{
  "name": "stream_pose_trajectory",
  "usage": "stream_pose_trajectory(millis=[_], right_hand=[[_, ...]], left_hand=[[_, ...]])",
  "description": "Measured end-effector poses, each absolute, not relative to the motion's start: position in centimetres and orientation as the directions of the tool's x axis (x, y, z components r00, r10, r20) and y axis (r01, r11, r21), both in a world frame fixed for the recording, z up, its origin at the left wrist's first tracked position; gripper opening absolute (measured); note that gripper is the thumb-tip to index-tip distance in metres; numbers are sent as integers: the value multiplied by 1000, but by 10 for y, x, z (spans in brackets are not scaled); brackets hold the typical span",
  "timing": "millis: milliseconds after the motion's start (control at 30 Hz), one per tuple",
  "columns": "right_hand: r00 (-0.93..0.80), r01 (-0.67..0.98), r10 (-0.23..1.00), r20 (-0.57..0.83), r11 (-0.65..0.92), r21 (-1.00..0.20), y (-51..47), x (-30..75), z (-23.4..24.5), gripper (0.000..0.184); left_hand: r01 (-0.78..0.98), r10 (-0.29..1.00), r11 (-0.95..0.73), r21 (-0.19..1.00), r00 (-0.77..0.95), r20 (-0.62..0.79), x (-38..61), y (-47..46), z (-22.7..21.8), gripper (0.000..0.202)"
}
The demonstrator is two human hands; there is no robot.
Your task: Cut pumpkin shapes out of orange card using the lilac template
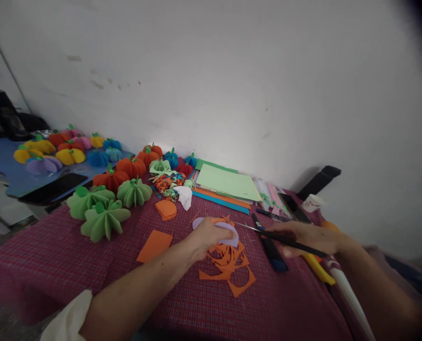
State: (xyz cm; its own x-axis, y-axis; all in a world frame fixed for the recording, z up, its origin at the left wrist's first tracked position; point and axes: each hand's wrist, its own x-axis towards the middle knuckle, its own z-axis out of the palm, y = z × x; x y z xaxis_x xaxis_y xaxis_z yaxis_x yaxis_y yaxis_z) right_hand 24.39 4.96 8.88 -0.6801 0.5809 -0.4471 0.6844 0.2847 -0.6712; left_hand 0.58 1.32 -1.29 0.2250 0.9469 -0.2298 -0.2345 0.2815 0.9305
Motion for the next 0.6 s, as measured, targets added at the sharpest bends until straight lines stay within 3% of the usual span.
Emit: stream_pose_trajectory(millis=[100, 233, 333, 600], right_hand=[[-688, 665, 582, -434, 267, -697, 51, 259, 80, 43], [-548, 559, 820, -164, 213, -802, 45, 255, 59, 42], [-466, 442, 885, -5, 228, -867, 39, 227, 44, 41], [-587, 302, 808, 54, 280, -911, 39, 163, 35, 36]], left_hand=[[-238, 950, 279, 930, 210, -231, 6, 13, -12, 20], [-218, 945, 288, 933, 219, -241, 7, 14, -13, 23], [-169, 952, 269, 948, 195, -236, 7, 13, -14, 25], [-135, 971, 150, 979, 205, -120, 8, 10, -7, 21]])
